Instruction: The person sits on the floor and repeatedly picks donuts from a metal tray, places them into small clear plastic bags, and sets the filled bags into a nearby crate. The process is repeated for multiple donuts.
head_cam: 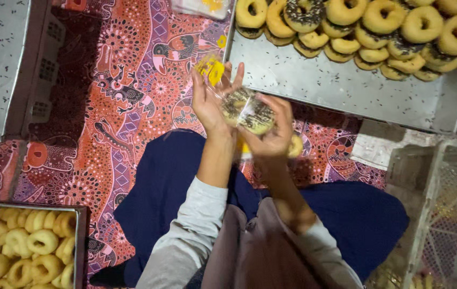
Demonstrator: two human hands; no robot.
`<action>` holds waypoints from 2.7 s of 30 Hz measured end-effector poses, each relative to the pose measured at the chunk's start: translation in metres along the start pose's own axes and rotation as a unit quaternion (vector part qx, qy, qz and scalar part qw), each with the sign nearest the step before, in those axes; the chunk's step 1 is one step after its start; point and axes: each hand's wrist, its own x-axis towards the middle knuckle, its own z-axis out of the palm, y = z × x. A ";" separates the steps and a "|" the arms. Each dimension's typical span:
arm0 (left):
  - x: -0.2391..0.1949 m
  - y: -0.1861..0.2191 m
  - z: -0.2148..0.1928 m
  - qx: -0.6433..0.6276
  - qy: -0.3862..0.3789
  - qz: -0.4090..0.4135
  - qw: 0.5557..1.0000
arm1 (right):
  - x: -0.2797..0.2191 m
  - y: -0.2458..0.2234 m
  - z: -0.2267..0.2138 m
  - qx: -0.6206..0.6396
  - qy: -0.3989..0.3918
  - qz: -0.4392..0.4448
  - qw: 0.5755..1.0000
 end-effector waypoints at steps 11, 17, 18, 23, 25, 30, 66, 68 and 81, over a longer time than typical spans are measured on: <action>-0.082 -0.025 0.030 0.151 -0.057 -0.090 0.983 | 0.005 -0.012 -0.017 -0.178 -0.018 -0.148 0.973; -0.125 0.040 0.036 0.801 -0.305 0.320 0.403 | 0.004 -0.011 -0.030 -0.105 -0.124 -0.025 0.986; -0.126 0.051 0.033 0.785 -0.330 0.304 0.428 | 0.000 -0.011 -0.033 -0.053 -0.172 -0.014 0.984; -0.150 0.101 0.019 0.753 -0.340 0.300 0.478 | -0.020 -0.018 -0.028 -0.051 -0.320 0.025 0.946; -0.171 0.117 0.011 0.754 -0.245 0.255 0.554 | -0.032 -0.025 -0.018 -0.152 -0.343 0.041 0.926; -0.205 0.141 -0.020 0.585 0.070 0.080 0.804 | -0.080 -0.049 0.015 -0.191 -0.255 -0.216 0.923; -0.195 0.126 0.020 0.622 0.079 0.203 0.753 | -0.047 0.007 0.011 -0.083 -0.361 0.193 0.909; -0.220 0.127 0.013 0.670 -0.002 0.149 0.728 | -0.107 0.036 0.014 0.130 -0.358 0.214 0.900; -0.226 0.166 -0.083 0.553 0.154 0.073 0.815 | -0.140 0.077 0.046 0.196 -0.311 0.214 0.905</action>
